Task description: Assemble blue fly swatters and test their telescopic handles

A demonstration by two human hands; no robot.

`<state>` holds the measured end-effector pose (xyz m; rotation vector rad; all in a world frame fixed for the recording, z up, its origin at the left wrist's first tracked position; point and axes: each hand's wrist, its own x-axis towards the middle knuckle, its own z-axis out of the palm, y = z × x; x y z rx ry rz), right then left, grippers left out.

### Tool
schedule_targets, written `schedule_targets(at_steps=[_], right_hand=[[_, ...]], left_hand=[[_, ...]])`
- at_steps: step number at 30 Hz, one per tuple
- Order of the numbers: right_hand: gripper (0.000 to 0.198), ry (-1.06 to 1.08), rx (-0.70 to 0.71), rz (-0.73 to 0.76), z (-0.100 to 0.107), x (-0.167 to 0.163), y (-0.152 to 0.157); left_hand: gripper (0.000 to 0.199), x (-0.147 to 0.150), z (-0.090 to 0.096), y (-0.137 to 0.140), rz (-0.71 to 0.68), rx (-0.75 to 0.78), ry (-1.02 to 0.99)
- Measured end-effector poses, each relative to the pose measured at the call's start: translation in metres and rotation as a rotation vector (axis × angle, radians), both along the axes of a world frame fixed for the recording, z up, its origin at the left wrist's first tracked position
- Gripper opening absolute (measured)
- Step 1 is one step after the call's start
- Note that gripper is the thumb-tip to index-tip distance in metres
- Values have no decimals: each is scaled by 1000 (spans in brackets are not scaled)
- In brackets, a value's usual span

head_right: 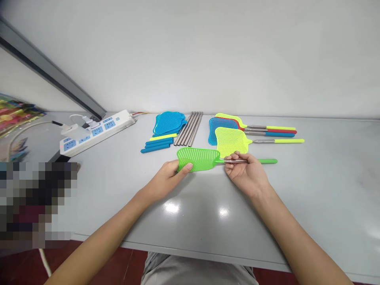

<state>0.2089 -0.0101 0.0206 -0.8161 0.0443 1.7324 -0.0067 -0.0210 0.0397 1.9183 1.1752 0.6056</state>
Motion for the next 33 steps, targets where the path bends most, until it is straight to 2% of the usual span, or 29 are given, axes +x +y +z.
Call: schedule_targets(at_steps=[17, 25, 29, 33], right_hand=[[13, -6, -3, 11, 3, 0, -1], [13, -25, 15, 15, 1, 0, -1], [15, -33, 21, 18, 0, -2, -2], [16, -26, 38, 24, -1, -3, -4]], left_hand=[[38, 0, 2, -1, -12, -13, 74], [38, 0, 1, 0, -29, 51, 124], [35, 2, 1, -2, -21, 91, 92], [39, 6, -1, -6, 25, 45, 87]])
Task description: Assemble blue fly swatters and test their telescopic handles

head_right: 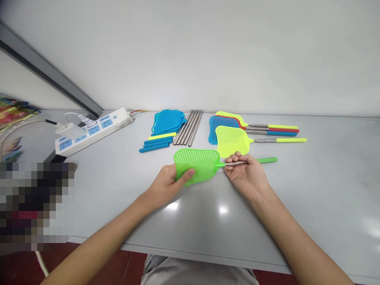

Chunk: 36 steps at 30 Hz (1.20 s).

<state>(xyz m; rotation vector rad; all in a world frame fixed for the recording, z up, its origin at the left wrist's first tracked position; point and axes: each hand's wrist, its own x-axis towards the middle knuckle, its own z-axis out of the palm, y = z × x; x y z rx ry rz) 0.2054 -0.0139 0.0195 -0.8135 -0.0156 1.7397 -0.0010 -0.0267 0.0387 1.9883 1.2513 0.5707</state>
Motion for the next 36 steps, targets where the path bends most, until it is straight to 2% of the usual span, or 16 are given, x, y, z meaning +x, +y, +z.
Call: schedule_targets(at_steps=[5, 10, 12, 16, 18, 23, 29, 36], right_hand=[[14, 101, -39, -65, 0, 6, 2], [14, 173, -85, -258, 2, 24, 10], [18, 149, -94, -334, 3, 32, 12], [29, 104, -78, -384, 4, 42, 14], [32, 82, -71, -409, 4, 43, 14], [37, 26, 35, -462, 5, 38, 9], [34, 146, 47, -533, 0, 31, 5], [35, 128, 79, -564, -2, 25, 3]], left_hand=[[40, 2, -3, -3, 98, -67, -125], [37, -4, -3, 1, 185, -136, -281], [36, -7, -1, 3, 168, -195, -319], [31, -6, 2, 1, -40, -438, -402], [30, -3, -1, -2, -85, -513, -486], [33, 5, -13, -7, 12, -638, -648], [37, 4, -17, -6, 68, -807, -748], [37, 3, -17, -6, 99, -836, -739]])
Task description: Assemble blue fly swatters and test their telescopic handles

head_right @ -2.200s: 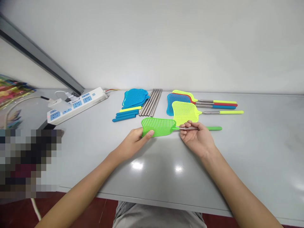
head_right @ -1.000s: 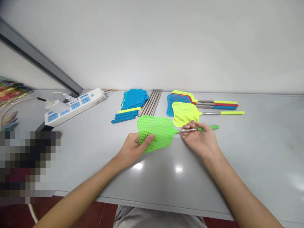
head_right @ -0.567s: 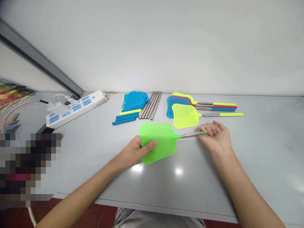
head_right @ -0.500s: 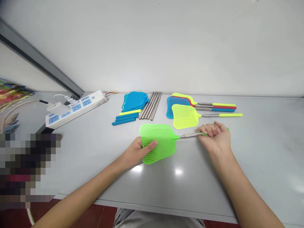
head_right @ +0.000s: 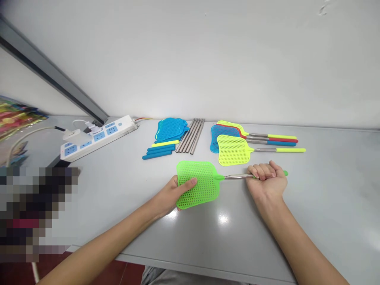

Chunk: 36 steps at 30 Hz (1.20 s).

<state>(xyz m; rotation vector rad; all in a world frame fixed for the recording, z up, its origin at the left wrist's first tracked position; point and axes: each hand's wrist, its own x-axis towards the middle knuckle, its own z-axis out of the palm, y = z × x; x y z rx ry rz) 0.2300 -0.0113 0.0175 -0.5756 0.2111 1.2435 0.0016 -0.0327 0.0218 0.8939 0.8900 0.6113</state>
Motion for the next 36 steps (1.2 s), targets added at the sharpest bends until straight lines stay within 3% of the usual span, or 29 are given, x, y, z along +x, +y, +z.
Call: schedule_targets(at_steps=[14, 26, 36], right_hand=[[37, -6, -29, 44, 2, 9, 3], [33, -2, -119, 143, 6, 2, 3], [31, -14, -183, 148, 6, -1, 4]], left_hand=[[37, 2, 3, -1, 23, 1, -63], [38, -9, 13, 10, 52, -225, -153], [36, -8, 10, 11, 101, -274, -173]])
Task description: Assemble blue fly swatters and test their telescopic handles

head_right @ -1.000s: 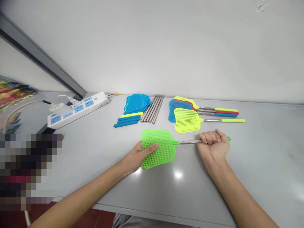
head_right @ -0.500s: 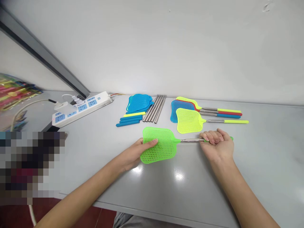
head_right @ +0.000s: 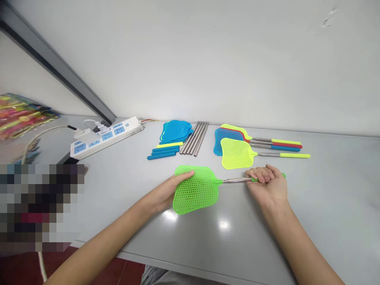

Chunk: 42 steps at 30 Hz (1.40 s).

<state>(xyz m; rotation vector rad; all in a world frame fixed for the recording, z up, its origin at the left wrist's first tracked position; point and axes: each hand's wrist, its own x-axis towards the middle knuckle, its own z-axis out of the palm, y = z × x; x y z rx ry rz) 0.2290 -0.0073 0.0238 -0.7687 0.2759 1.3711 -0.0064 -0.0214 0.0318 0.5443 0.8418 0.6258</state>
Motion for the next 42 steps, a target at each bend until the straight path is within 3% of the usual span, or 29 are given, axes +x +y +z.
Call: schedule_targets(at_steps=[9, 14, 20, 23, 27, 30, 38, 42], right_hand=[[25, -172, 127, 193, -2, -3, 3], [14, -438, 224, 408, 4, -9, 3], [13, -560, 216, 779, 3, -24, -4], [14, -602, 240, 855, 2, -28, -6], [12, -659, 248, 824, 1, -22, -3], [11, -674, 218, 714, -2, -10, 5], [6, -635, 109, 408, -14, 24, 22], [3, -622, 106, 397, -17, 26, 24]], left_hand=[[32, -3, -3, 4, 107, -111, -31], [27, -4, -1, 9, 198, -111, -22], [28, -3, -2, 9, 207, -51, -28], [28, -2, -2, 9, 207, -7, -17], [28, -2, -3, 9, 169, 86, -15], [25, -4, -8, 10, 116, 154, -31], [39, -8, -11, 13, 14, 186, 20], [38, -8, -11, 13, 12, 188, 16]])
